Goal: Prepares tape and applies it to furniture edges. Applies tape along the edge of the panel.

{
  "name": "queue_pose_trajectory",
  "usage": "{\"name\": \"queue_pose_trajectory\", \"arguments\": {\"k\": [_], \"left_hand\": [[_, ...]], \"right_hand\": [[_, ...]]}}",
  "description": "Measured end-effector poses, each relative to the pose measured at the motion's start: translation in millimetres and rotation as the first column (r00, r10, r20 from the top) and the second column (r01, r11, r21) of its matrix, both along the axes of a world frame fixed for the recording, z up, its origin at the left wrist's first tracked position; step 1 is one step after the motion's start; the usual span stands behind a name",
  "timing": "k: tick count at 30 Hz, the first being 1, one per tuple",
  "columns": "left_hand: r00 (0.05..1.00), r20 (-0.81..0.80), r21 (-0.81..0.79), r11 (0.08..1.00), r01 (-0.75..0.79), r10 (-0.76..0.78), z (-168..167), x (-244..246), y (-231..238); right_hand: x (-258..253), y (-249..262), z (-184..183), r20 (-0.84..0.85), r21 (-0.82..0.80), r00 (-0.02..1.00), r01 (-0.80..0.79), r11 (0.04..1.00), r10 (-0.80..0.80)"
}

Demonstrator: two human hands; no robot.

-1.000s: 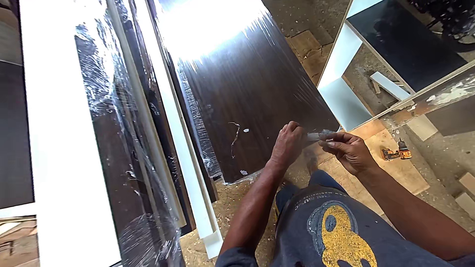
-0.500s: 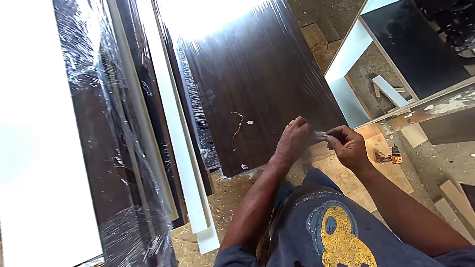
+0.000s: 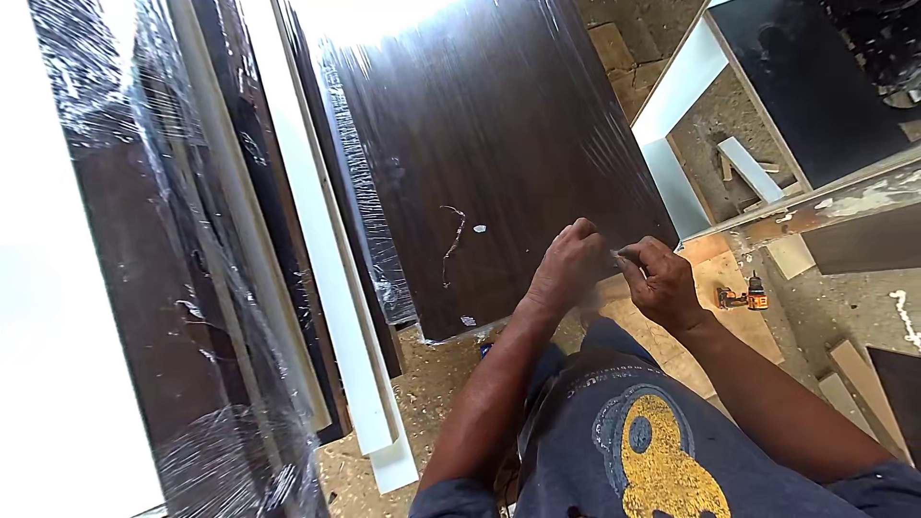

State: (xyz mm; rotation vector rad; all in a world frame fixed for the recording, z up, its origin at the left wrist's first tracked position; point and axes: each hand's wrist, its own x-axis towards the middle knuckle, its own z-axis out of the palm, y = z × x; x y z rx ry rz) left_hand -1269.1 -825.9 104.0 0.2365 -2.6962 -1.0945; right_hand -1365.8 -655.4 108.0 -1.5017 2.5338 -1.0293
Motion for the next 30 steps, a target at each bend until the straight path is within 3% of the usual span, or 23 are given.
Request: {"name": "queue_pose_trajectory", "arguments": {"k": [11, 30], "left_hand": [[1.0, -0.012, -0.047, 0.999, 0.022, -0.023, -0.6, 0.9, -1.0], [0.999, -0.038, -0.048, 0.999, 0.017, -0.019, -2.4, 1.5, -0.2]], "right_hand": [[0.0, -3.4, -1.3, -0.046, 0.007, 0.999, 0.0, 1.0, 0.001], [-3.2, -2.0, 1.1, 0.018, -0.026, 1.0, 0.007, 1.0, -0.007]]}}
